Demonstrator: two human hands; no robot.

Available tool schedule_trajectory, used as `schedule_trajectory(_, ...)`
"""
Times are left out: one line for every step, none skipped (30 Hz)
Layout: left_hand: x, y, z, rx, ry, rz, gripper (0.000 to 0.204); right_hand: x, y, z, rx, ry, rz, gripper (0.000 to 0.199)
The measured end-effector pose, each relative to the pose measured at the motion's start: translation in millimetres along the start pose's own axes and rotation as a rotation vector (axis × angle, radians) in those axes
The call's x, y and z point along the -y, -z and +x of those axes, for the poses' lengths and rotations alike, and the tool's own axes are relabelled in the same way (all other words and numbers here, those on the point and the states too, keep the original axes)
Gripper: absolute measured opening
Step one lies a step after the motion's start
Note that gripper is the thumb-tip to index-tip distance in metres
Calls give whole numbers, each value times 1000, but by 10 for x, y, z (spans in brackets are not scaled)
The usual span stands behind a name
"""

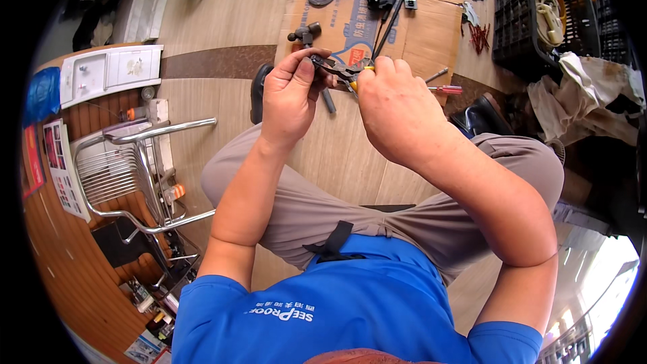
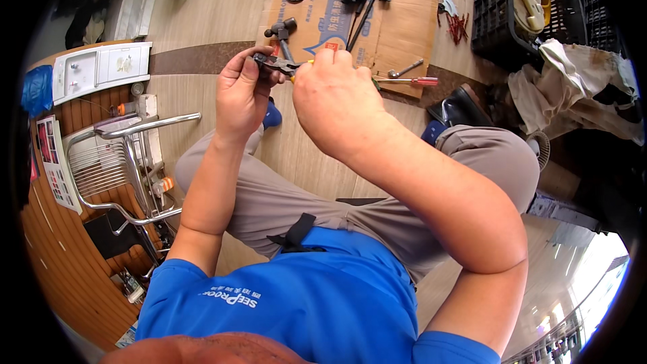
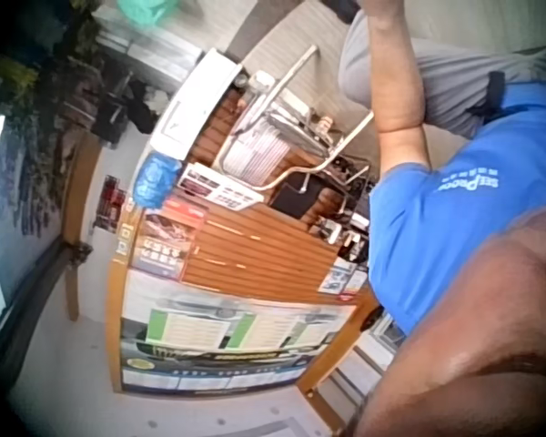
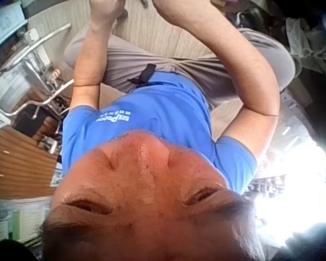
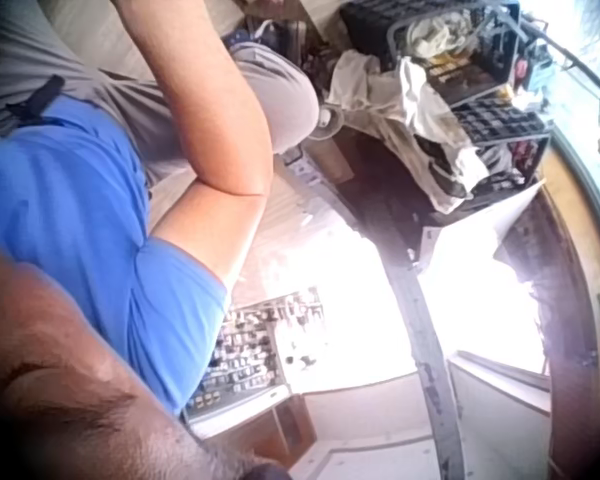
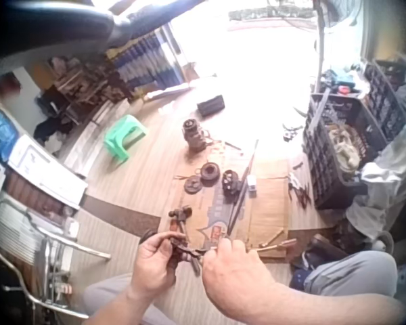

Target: The person uses pliers and a flat-head screwdriver to disassemble and remove small components from a larger mechanical assembly while sitting on the floor.

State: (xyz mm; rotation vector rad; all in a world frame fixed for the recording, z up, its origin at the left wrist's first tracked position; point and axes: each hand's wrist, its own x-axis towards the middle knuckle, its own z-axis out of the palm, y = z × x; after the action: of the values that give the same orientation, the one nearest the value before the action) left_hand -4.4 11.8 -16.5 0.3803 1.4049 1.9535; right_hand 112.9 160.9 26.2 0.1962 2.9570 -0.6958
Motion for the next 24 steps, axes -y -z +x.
schedule_trajectory(-1, -4, -3, 2, 0, 0, 32, -3, -19, -3, -30, 7, 4, 14)
schedule_trajectory(-2, -7, -7, 4, -1, -8, 32, -6, -29, -3, -59, 14, 8, 12)
schedule_trajectory(7, -13, -7, 6, 2, -15, 32, -13, -33, 1, -58, 10, 10, 12)
schedule_trajectory(16, -6, -1, 7, 6, -15, 32, -15, -37, 11, -53, 11, 4, 12)
schedule_trajectory(24, 13, 10, 24, 7, -36, 31, -19, -40, 15, -47, 13, -2, 12)
schedule_trajectory(26, 19, 18, 40, 6, -56, 30, -30, -41, 13, -48, 11, -1, 12)
schedule_trajectory(25, 11, 22, 41, 8, -56, 30, -42, -42, 8, -61, 17, 4, 12)
schedule_trajectory(14, -6, 27, 29, 29, -33, 31, -52, -42, 4, -75, 23, 8, 12)
schedule_trajectory(6, -15, 29, 15, 49, -8, 33, -58, -38, 5, -76, 23, 9, 12)
schedule_trajectory(8, -12, 30, 15, 50, -7, 33, -64, -29, 7, -58, 20, -14, 15)
schedule_trajectory(12, -5, 33, 34, 58, -13, 33, -67, -21, 8, -41, 18, -38, 18)
schedule_trajectory(20, 3, 32, 53, 67, -19, 33, -68, -17, 6, -41, 16, -37, 18)
schedule_trajectory(23, 9, 26, 54, 69, -19, 33, -67, -13, 4, -33, 17, -34, 18)
schedule_trajectory(25, 14, 17, 39, 88, -24, 33, -66, -14, 2, -25, 18, -32, 19)
schedule_trajectory(28, 17, 12, 23, 105, -30, 33, -63, -17, 5, -24, 16, -31, 19)
schedule_trajectory(34, 17, 12, 24, 107, -29, 33, -59, -20, 9, -16, 13, -38, 19)
schedule_trajectory(41, 15, 14, 12, 106, -27, 33, -55, -23, 13, -8, 9, -45, 19)
schedule_trajectory(46, 16, 16, 1, 106, -24, 33, -52, -24, 16, -7, 8, -44, 19)
schedule_trajectory(48, 17, 19, 0, 108, -24, 33, -49, -22, 19, -6, 7, -42, 19)
schedule_trajectory(47, 17, 23, 3, 108, -38, 33, -46, -20, 22, -5, 6, -40, 20)
schedule_trajectory(43, 19, 29, 6, 107, -51, 33, -41, -13, 26, -5, 6, -39, 20)
schedule_trajectory(43, 31, 32, 6, 108, -51, 33, -36, -7, 31, -8, 7, -22, 20)
schedule_trajectory(43, 50, 34, 20, 104, -59, 33, -30, -1, 36, -10, 8, -5, 20)
schedule_trajectory(42, 63, 37, 34, 99, -68, 33, -25, 5, 41, -10, 8, -4, 20)
